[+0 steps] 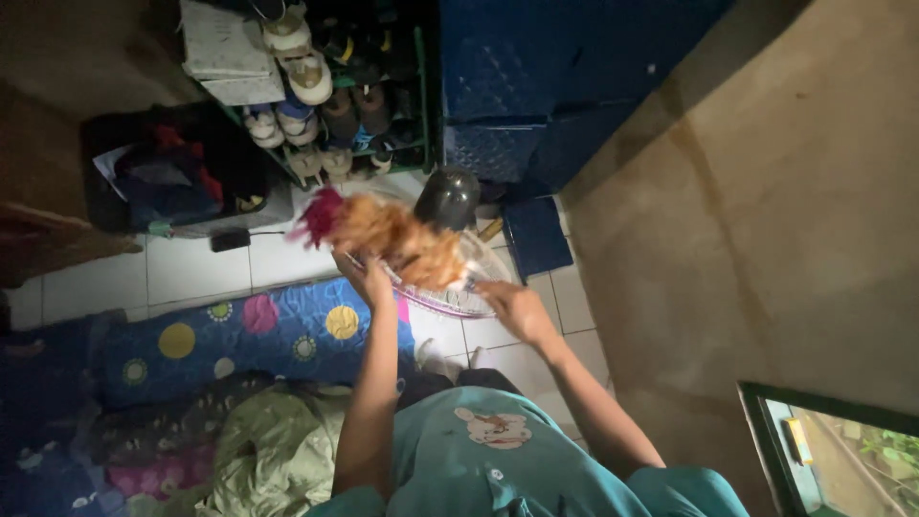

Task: Cleaning the guard and housing of a floor fan using a duster.

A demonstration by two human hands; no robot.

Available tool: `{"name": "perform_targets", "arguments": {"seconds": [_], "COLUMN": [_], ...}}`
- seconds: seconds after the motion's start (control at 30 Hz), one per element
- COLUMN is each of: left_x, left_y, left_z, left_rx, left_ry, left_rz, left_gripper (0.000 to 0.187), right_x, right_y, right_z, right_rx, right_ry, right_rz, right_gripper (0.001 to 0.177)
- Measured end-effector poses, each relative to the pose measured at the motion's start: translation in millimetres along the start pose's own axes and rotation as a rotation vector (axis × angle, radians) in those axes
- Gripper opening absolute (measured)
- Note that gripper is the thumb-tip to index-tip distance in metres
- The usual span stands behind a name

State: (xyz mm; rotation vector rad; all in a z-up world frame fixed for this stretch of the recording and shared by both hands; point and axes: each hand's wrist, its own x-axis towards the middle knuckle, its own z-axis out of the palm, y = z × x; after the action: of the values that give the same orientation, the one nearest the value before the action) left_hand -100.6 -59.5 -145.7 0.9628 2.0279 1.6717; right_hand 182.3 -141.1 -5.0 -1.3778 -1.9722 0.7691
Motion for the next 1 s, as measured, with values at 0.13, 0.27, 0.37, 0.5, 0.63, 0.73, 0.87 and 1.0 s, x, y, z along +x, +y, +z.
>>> {"name": "perform_targets", "arguments": {"seconds": [0.13,0.27,0.37,0.5,0.63,0.73,0.87,1.0], "left_x": [-1,-2,2,8,-5,-3,-5,0], "left_y": [18,28,-23,-85,12,17,28,41], "left_z": [-8,-10,0,8,-7,-7,-8,-9], "left_rx": [-0.358,-0.189,-0.093,0.135,-0.186,-0.147,-0.077,-0.026], "left_ry": [0.008,-0.027,-0.047,-0.111,0.020,-0.007,0.007,-0.040], "left_rz": [-0.179,-0.158,-0.081,0.092,-0.063,-0.047,-0.024,0.082], "left_gripper": [0.068,0.062,0.057,0.044,0.057,0.059,0.072,0.089], "right_x": [4,8,9,9,4,5,6,4], "right_y": [9,22,0,-6,48,36,36,63], "right_z": [-3,-9,0,14,16,-15,-30,2], "right_rx": [-0.021,-0.194,-0.170,-0.082,-0.248,-0.488,-0.446,-0.331], "right_ry": [-0.059,-0.064,-0.069,-0.026,-0.065,-0.008,0.249,0.237], "right_rz": [0.058,0.188,0.150,-0.064,0.048,0.195,0.234,0.183], "right_gripper": [0.026,0.026,0.025,0.026,0.028,0.028,0.026,0.027]}}
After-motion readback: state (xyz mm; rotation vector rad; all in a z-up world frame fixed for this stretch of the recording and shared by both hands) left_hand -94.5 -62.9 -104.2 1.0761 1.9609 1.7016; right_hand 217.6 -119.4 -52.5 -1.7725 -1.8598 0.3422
